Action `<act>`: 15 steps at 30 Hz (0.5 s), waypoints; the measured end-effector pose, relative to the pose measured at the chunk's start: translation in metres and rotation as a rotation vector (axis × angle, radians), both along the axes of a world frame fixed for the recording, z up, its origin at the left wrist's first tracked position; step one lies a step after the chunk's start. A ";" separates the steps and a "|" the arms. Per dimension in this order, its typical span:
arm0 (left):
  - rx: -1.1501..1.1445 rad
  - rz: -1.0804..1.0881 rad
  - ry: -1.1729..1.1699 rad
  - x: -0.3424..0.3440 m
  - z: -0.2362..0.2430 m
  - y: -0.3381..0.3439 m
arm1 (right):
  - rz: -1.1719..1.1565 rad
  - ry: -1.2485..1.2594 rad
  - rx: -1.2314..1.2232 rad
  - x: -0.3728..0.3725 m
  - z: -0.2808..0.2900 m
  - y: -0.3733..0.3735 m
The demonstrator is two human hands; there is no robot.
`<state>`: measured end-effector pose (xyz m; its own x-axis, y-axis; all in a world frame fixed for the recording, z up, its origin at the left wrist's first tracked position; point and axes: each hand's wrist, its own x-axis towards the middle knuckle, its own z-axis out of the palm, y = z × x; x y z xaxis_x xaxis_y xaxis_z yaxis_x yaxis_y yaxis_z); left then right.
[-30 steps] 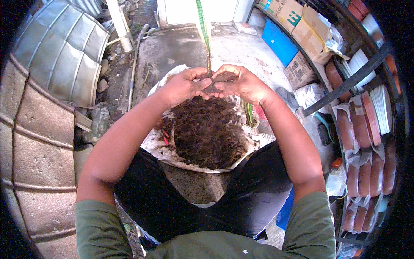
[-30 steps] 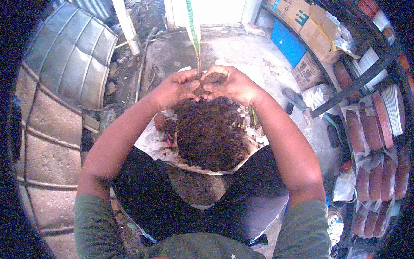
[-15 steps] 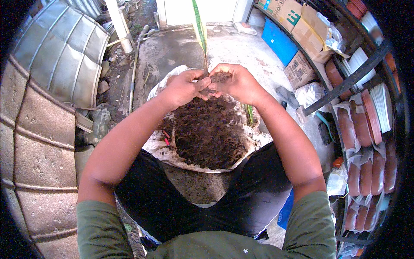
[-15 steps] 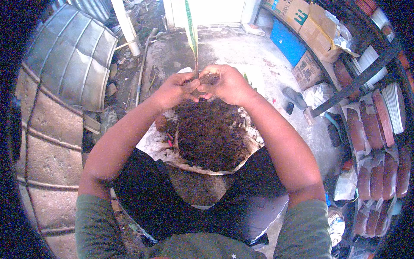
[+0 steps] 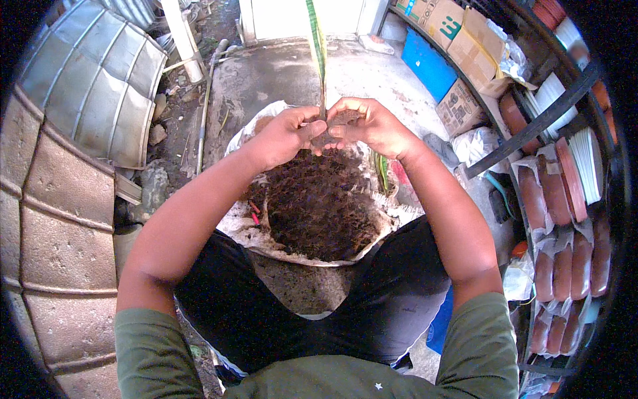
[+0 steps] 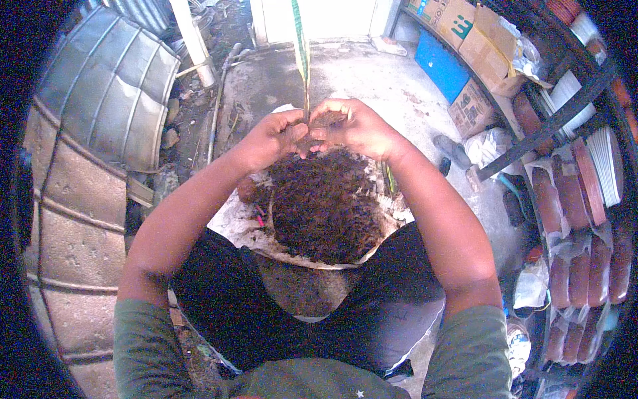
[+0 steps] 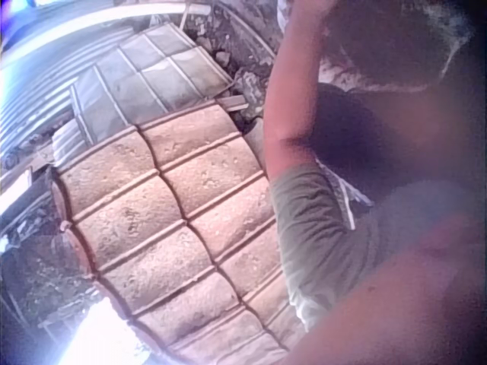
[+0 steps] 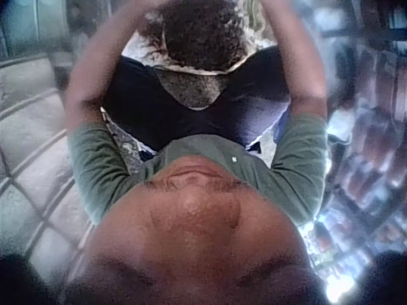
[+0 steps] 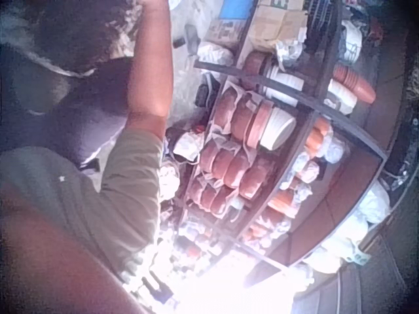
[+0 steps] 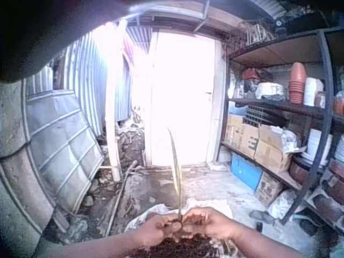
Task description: The person sits cross-legged and wraps a small plant stem with a dark material, repeatedly adding and adjusting the wrapping by hand. The person handles soil from a nearby pile and continues to wrap the stem, occasionally picking up additional soil.
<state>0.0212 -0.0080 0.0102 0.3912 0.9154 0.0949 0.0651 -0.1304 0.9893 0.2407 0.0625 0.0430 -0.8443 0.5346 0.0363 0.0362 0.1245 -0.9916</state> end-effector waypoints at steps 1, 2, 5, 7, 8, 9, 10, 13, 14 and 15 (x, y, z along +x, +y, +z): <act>0.015 0.007 -0.009 -0.001 0.000 0.001 | -0.026 0.023 0.000 -0.001 -0.003 0.000; 0.029 0.013 -0.018 -0.001 -0.001 0.002 | -0.051 0.045 0.000 -0.002 -0.006 0.000; -0.054 0.051 -0.281 0.002 -0.003 0.001 | -0.139 0.129 -0.104 -0.007 -0.014 -0.003; -0.069 0.112 -0.299 0.002 -0.002 0.001 | -0.155 0.318 -0.224 -0.013 -0.020 -0.008; -0.077 0.142 -0.309 0.002 -0.002 0.001 | -0.163 0.412 -0.284 -0.016 -0.021 -0.010; -0.081 0.127 -0.336 -0.002 -0.004 0.002 | -0.182 0.385 -0.239 -0.020 -0.021 -0.011; -0.085 0.112 -0.362 -0.007 -0.009 0.005 | -0.200 0.357 -0.194 -0.023 -0.019 -0.013; -0.129 0.028 -0.439 -0.018 -0.016 0.009 | -0.194 0.231 -0.075 -0.024 -0.016 -0.013; -0.149 -0.005 -0.463 -0.020 -0.018 0.010 | -0.180 0.182 -0.038 -0.023 -0.015 -0.011; -0.123 0.035 -0.370 -0.017 -0.014 0.006 | -0.179 0.172 -0.036 -0.020 -0.016 -0.009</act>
<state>0.0047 -0.0016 -0.0034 0.3191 0.9410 0.1125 -0.2969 -0.0134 0.9548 0.2206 0.0532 0.0271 -0.7191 0.6787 0.1491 -0.1148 0.0956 -0.9888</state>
